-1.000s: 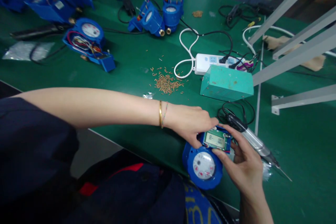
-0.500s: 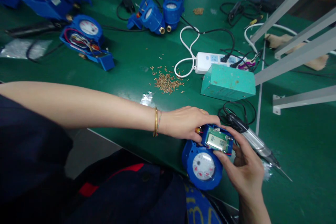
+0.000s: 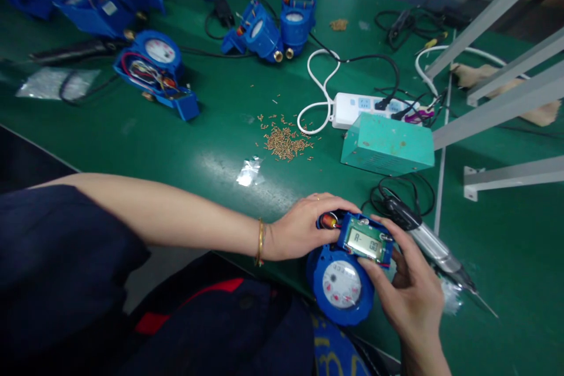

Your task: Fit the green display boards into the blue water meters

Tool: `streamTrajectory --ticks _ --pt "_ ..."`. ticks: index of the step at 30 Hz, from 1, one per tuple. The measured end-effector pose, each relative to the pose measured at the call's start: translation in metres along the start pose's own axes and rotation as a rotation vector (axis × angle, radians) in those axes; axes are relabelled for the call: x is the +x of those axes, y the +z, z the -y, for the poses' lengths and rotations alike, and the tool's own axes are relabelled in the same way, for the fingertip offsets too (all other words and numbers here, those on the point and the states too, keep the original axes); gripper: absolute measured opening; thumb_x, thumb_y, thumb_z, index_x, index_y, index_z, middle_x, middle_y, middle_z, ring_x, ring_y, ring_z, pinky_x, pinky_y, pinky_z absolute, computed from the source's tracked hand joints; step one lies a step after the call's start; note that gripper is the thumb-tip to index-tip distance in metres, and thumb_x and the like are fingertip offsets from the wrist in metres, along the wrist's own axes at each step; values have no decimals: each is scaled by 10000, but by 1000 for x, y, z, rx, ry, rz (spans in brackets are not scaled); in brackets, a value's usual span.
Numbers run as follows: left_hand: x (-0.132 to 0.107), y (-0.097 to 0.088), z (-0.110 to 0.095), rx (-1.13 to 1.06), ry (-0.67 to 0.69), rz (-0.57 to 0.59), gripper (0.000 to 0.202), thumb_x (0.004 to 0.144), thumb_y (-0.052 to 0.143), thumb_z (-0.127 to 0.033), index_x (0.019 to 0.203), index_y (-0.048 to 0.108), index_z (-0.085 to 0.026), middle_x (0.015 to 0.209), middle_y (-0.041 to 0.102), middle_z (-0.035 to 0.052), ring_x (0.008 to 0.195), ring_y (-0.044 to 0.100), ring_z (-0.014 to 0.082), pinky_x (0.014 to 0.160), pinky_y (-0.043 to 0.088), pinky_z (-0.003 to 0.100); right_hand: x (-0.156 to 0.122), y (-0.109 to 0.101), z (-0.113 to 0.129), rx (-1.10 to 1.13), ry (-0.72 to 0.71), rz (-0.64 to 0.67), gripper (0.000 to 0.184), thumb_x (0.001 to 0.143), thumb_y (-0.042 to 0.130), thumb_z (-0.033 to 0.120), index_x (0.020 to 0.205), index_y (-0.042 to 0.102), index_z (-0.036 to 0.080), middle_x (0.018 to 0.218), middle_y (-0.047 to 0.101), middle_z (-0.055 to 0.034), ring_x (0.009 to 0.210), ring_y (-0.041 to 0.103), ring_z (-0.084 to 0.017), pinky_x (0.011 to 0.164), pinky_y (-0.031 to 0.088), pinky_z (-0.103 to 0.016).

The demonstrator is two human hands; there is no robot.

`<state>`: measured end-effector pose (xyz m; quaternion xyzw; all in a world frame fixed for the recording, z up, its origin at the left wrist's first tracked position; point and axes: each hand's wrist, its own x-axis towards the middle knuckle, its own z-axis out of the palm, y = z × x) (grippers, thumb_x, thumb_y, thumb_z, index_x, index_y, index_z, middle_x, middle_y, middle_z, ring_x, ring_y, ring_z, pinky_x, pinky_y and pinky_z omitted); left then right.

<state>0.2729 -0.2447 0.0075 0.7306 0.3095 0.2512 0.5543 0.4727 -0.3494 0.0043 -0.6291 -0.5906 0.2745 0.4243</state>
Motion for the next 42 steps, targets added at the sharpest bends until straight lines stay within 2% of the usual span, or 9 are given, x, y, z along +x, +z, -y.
streamTrajectory --ticks 5,9,17,24,29,32,35,39,42 --pt "-7 13 -3 42 -240 -80 387 863 614 -276 1248 607 -314 1278 595 40 1255 492 253 1078 405 460 2 -4 3 -77 30 29 544 841 753 314 1356 599 227 1360 612 -82 1213 622 -272 1034 523 -327" --pt "-3 11 1 40 -231 -98 429 786 691 -288 1207 610 -274 1251 582 61 1236 495 260 1048 435 447 7 -10 7 -122 42 69 522 820 768 357 1311 631 247 1329 638 -67 1191 636 -292 1007 558 -326" --pt "17 -10 7 177 -139 160 438 734 758 -279 1134 602 -187 1045 677 27 1022 610 211 986 458 361 13 -17 11 -195 99 125 542 794 771 462 1275 643 249 1315 647 -63 1132 669 -301 1006 555 -360" --pt "22 -12 18 -200 -249 258 588 643 808 -133 1191 595 -150 1112 693 50 989 659 191 859 514 283 12 -18 8 -250 56 120 533 801 762 485 1273 647 266 1332 636 -63 1161 651 -319 982 580 -379" --pt "17 -41 8 -428 -108 415 647 735 752 -151 1337 515 -147 1390 585 109 1295 563 209 1064 460 317 14 -18 12 -237 59 134 526 812 753 479 1285 631 286 1322 641 -40 1171 645 -307 986 575 -362" --pt "12 -47 0 -287 33 354 650 757 783 -237 1352 525 -192 1446 545 97 1372 494 214 1154 379 336 16 -18 14 -236 42 151 484 833 741 460 1270 639 281 1316 640 -39 1171 646 -294 978 582 -338" --pt "6 -32 -2 -129 97 244 657 719 836 -259 1317 564 -226 1398 591 85 1338 517 226 1164 356 361 17 -19 16 -236 9 162 473 837 745 448 1263 642 270 1310 641 -48 1164 651 -287 975 583 -327" --pt "2 -8 5 -149 108 111 594 740 830 -265 1279 589 -200 1313 650 95 1245 580 214 1096 419 351 17 -19 16 -207 -1 183 471 857 733 437 1284 631 264 1326 631 -55 1189 638 -265 989 567 -314" --pt "0 -3 10 -182 131 61 539 762 816 -292 1245 609 -170 1271 668 102 1203 602 205 1076 434 345 17 -18 14 -160 15 185 491 852 746 440 1295 627 265 1339 622 -59 1242 603 -259 996 554 -312"
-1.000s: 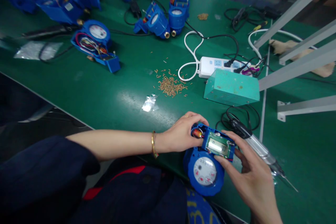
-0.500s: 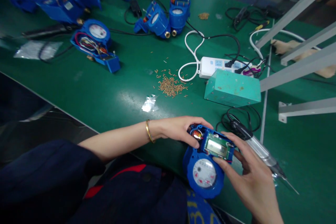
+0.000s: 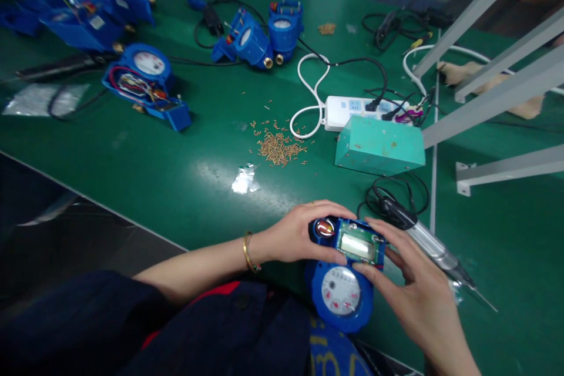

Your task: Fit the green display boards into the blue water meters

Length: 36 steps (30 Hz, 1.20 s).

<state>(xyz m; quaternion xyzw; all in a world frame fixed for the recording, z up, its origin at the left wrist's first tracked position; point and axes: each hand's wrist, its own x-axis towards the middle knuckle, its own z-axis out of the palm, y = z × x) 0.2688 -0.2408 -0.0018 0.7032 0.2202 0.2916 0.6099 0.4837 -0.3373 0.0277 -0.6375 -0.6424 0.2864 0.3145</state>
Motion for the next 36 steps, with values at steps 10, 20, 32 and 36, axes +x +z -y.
streamTrajectory --ticks 10,20,32,36 --pt "1 -8 1 2 -62 43 584 723 817 -329 1249 588 -216 1290 646 86 1191 604 226 1060 446 383 -3 11 -8 143 0 -45 443 880 732 343 1309 633 289 1371 611 -62 1245 606 -248 977 551 -292" --pt "5 -8 -2 -24 -72 49 602 691 858 -385 1223 638 -206 1205 699 69 1110 646 209 1006 478 363 -13 23 -17 58 -24 -69 465 906 700 372 1355 584 332 1368 616 -47 1264 589 -256 1020 541 -351" --pt "-1 -8 -5 -24 -172 79 620 624 897 -331 1195 666 -262 1258 674 48 1177 619 231 1047 472 411 -46 91 -17 537 186 -278 626 1028 234 587 1573 274 282 1614 313 -57 1460 328 -315 1099 470 -459" --pt "-2 -6 -3 -55 -202 47 659 581 921 -276 1190 670 -283 1345 623 59 1232 594 270 1062 459 442 -47 97 -19 692 231 -310 631 1028 256 595 1580 261 289 1625 288 -38 1485 274 -304 1172 365 -471"
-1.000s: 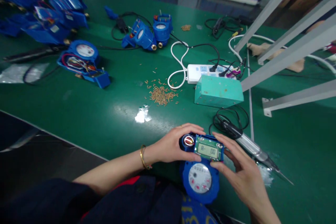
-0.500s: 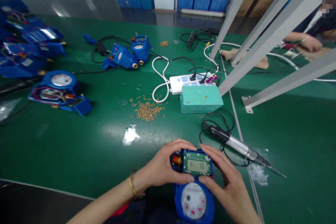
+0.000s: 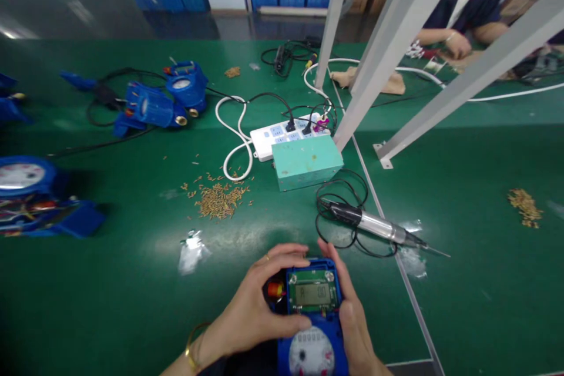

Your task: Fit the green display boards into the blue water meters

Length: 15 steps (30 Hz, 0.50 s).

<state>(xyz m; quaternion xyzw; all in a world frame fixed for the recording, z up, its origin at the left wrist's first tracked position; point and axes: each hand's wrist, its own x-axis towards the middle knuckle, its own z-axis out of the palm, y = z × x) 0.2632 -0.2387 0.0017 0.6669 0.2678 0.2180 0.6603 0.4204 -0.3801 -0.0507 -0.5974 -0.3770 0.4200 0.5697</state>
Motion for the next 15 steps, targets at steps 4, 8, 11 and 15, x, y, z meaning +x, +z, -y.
streamTrajectory --ticks 4,8,11,15 --pt "-2 1 3 -20 -3 -5 671 605 900 -203 1221 658 -312 1319 633 49 1211 607 267 1049 467 447 -1 6 5 20 0 -12 619 1029 282 578 1570 290 278 1614 312 -50 1489 261 -313 1196 306 -513" --pt "-1 0 4 -44 11 6 682 610 909 -223 1236 656 -323 1298 642 42 1197 612 261 1046 466 437 6 10 12 -9 -47 -31 585 1037 275 546 1549 339 270 1583 373 -66 1464 323 -313 1180 337 -513" --pt "1 -4 5 -83 13 -8 665 592 919 -216 1205 678 -307 1274 655 42 1183 620 256 1045 461 425 11 18 13 -64 -110 -53 553 1049 273 491 1544 349 257 1560 415 -64 1442 372 -281 1159 389 -435" --pt "0 -7 4 -90 32 -54 650 561 925 -195 1168 704 -270 1214 683 53 1129 641 245 1011 471 401 8 16 6 -175 -171 -14 535 1066 234 396 1576 277 241 1562 412 -60 1421 406 -266 1092 475 -375"
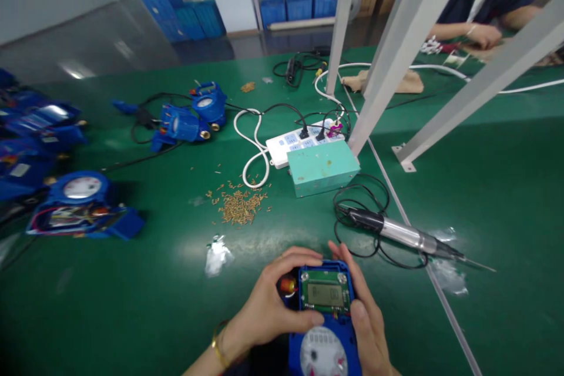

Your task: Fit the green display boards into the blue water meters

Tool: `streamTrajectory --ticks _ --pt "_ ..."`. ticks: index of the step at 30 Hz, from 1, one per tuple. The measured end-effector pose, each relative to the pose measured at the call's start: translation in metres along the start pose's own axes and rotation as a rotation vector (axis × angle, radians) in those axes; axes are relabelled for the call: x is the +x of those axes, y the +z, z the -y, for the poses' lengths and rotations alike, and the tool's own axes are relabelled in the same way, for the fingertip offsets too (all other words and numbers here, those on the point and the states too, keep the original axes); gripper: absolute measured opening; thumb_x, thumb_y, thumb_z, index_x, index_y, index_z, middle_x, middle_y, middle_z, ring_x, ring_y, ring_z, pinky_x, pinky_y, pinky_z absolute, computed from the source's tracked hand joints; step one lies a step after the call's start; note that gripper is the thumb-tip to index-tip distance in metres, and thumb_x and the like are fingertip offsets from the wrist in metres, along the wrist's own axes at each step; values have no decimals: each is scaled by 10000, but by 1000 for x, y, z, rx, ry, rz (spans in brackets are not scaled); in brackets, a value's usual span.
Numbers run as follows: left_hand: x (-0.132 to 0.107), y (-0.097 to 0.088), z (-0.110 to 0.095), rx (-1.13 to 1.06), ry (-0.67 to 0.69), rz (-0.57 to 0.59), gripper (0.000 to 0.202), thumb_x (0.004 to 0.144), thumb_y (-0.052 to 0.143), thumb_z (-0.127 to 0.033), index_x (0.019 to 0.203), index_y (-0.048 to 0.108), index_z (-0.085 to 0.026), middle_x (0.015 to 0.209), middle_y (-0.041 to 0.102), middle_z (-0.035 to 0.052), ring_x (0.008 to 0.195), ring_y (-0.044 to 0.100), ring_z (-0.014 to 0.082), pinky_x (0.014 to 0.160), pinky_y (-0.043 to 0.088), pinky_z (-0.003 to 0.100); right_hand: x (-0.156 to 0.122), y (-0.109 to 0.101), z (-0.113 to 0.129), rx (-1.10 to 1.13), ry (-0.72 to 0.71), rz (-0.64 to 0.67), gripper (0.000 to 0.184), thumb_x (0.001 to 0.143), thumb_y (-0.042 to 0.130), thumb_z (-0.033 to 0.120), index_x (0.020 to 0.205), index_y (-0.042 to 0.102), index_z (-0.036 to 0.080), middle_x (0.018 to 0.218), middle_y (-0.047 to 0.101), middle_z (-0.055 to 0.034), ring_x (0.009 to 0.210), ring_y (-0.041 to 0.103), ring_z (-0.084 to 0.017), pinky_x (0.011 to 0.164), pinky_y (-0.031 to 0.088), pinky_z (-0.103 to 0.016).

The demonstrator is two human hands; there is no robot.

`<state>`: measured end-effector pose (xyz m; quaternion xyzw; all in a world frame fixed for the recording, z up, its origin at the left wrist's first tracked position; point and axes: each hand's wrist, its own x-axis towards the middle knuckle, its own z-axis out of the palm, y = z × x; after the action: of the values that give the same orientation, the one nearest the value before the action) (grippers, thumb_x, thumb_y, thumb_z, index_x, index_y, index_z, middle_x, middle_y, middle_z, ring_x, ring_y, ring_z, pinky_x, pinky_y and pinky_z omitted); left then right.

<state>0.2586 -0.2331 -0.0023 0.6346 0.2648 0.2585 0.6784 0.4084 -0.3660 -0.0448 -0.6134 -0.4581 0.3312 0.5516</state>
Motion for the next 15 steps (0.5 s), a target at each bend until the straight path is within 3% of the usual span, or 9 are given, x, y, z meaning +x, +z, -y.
streamTrajectory --ticks 2,5,8,10,13,15 --pt "-3 1 0 10 28 -6 632 556 931 -241 1151 719 -248 1175 704 67 1095 653 246 984 482 393 2 -14 -6 -91 -36 39 528 1070 207 394 1572 296 254 1545 438 -54 1386 456 -275 1043 523 -378" --pt "-7 6 4 12 85 -17 613 572 921 -360 1141 735 -230 1131 734 87 1043 670 248 935 499 383 32 -46 -11 -320 -163 95 535 1067 204 464 1371 605 283 1404 596 -45 1298 558 -294 1037 531 -423" --pt "-9 10 12 27 111 -25 620 599 895 -447 1158 735 -231 1115 744 88 1031 672 246 931 499 377 92 -53 -3 -470 -217 135 322 982 532 474 1170 724 296 1180 725 -40 1082 693 -281 921 591 -389" --pt "-9 9 16 39 106 -17 630 603 883 -482 1165 734 -239 1119 742 81 1045 667 250 954 492 384 131 -32 6 -480 -295 313 287 954 575 486 1034 761 282 1024 760 -38 918 731 -249 821 608 -349" --pt "-9 2 16 -28 -9 77 558 640 864 -489 1138 732 -273 1153 728 45 1120 639 266 1049 453 439 172 23 9 -563 -323 624 212 976 530 280 1027 731 236 1011 739 -48 921 713 -207 823 582 -310" --pt "-10 -6 9 -111 -130 140 451 767 791 -461 1161 696 -263 1217 690 46 1166 614 263 1074 447 484 185 58 2 -616 -391 650 190 933 542 162 1004 710 213 966 725 -48 873 707 -194 792 573 -300"
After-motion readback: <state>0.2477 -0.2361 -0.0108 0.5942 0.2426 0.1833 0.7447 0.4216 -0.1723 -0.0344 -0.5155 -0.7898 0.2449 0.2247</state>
